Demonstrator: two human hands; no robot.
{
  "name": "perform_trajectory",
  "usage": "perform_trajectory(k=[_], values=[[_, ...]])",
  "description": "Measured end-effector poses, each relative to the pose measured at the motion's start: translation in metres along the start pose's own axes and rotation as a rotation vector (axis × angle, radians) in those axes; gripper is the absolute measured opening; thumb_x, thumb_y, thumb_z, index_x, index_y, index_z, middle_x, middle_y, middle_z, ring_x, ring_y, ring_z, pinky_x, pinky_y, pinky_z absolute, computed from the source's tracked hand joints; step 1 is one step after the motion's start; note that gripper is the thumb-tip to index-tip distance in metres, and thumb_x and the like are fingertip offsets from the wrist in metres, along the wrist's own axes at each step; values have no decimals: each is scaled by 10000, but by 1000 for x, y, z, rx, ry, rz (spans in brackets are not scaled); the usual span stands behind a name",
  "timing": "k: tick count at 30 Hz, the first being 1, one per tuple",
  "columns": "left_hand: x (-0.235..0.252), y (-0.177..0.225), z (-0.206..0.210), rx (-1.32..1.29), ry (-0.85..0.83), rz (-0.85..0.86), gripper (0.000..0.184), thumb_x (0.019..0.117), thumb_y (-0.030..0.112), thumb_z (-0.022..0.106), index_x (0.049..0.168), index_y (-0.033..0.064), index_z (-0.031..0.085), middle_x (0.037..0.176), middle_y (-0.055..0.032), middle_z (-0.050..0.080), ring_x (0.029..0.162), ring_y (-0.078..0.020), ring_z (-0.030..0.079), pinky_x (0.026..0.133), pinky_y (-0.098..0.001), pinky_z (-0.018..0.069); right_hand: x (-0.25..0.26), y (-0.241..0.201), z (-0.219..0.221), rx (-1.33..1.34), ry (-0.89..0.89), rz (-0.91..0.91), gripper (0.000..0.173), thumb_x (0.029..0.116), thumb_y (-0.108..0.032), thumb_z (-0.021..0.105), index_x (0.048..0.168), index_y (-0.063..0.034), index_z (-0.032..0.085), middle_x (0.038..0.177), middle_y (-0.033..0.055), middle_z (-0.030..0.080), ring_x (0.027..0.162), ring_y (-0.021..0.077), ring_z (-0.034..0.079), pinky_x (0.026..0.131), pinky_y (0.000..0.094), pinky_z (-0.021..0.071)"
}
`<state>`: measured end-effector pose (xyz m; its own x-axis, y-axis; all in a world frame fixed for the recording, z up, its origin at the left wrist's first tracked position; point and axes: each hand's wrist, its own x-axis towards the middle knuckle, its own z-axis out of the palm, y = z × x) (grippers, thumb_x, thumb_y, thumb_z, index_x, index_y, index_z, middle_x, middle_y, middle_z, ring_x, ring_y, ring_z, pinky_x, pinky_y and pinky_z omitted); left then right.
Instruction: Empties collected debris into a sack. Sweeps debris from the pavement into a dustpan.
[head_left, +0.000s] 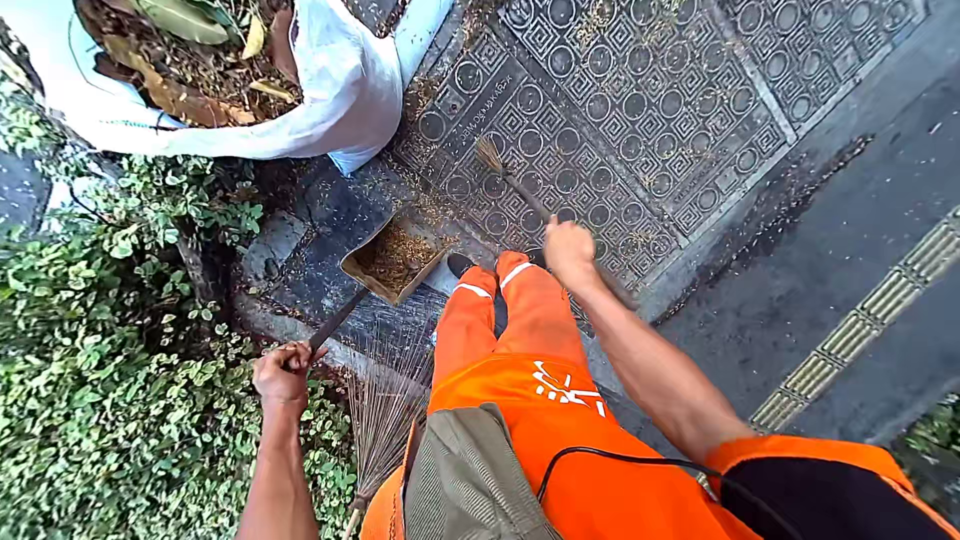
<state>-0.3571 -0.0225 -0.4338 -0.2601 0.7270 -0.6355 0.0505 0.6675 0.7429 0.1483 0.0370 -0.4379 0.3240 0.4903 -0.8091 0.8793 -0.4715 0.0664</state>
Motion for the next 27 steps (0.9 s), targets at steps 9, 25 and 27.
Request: perform_trajectory(k=[9, 25, 27], values=[[3, -12, 66, -131, 84, 12, 376, 934, 64, 336, 597, 227, 369, 537, 71, 448, 548, -104, 514, 683, -369, 554, -60, -51, 38, -130, -338, -224, 324, 1002, -188, 517, 1262, -40, 642, 1235, 250, 661, 1162, 438, 637, 906, 640, 514], [28, -15, 75, -235, 76, 148, 420, 1031, 233, 360, 623, 238, 460, 601, 91, 535, 602, -87, 569, 636, -305, 544, -21, -101, 53, -193, -209, -319, 324, 985, -153, 563, 1251, 16, 633, 1262, 285, 639, 1164, 475, 624, 899, 659, 510], [27, -21, 67, -160, -14, 275, 306, 1018, 388, 495, 796, 188, 561, 756, 90, 591, 734, -64, 618, 720, -299, 578, -46, -50, 38, -127, -280, -294, 364, 934, -210, 625, 1231, -3, 656, 1257, 282, 645, 1165, 484, 620, 910, 700, 496]])
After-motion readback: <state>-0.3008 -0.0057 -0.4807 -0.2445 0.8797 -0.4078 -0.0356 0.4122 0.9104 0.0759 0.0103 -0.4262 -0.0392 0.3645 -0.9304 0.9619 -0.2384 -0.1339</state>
